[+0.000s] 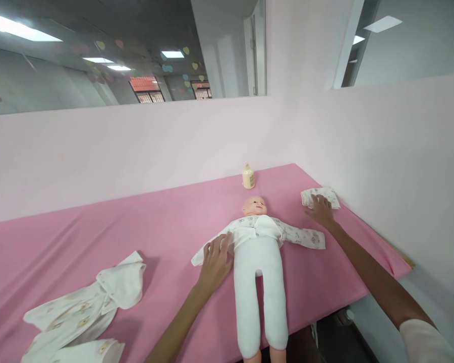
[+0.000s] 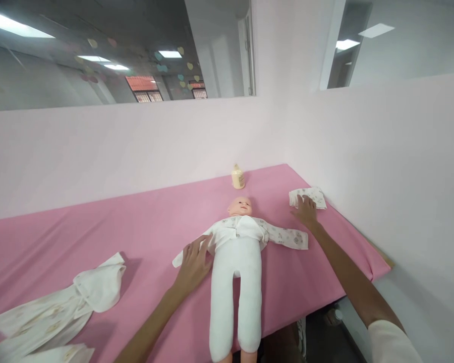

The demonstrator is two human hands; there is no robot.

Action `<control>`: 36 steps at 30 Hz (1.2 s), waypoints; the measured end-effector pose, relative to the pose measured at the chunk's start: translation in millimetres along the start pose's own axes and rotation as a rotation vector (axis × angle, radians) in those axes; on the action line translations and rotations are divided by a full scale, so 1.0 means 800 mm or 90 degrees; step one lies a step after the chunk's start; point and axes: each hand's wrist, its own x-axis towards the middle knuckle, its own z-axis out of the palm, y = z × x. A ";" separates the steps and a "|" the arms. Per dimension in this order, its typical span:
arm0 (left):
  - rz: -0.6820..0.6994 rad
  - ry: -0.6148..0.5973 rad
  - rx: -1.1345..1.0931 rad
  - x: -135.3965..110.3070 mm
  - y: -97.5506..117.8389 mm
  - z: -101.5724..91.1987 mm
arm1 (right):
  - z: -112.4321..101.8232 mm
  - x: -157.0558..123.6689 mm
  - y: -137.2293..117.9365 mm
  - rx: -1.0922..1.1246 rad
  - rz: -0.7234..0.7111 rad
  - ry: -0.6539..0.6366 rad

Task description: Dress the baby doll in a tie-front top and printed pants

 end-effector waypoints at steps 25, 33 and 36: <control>-0.244 0.042 -0.196 0.015 0.042 0.011 | -0.080 0.043 -0.024 0.633 0.147 0.239; -0.161 0.082 -0.495 0.005 0.149 -0.106 | -0.129 -0.145 -0.167 1.049 0.066 -0.140; -0.114 0.064 -0.510 0.000 0.179 -0.128 | -0.147 -0.212 -0.207 1.003 -0.001 -0.268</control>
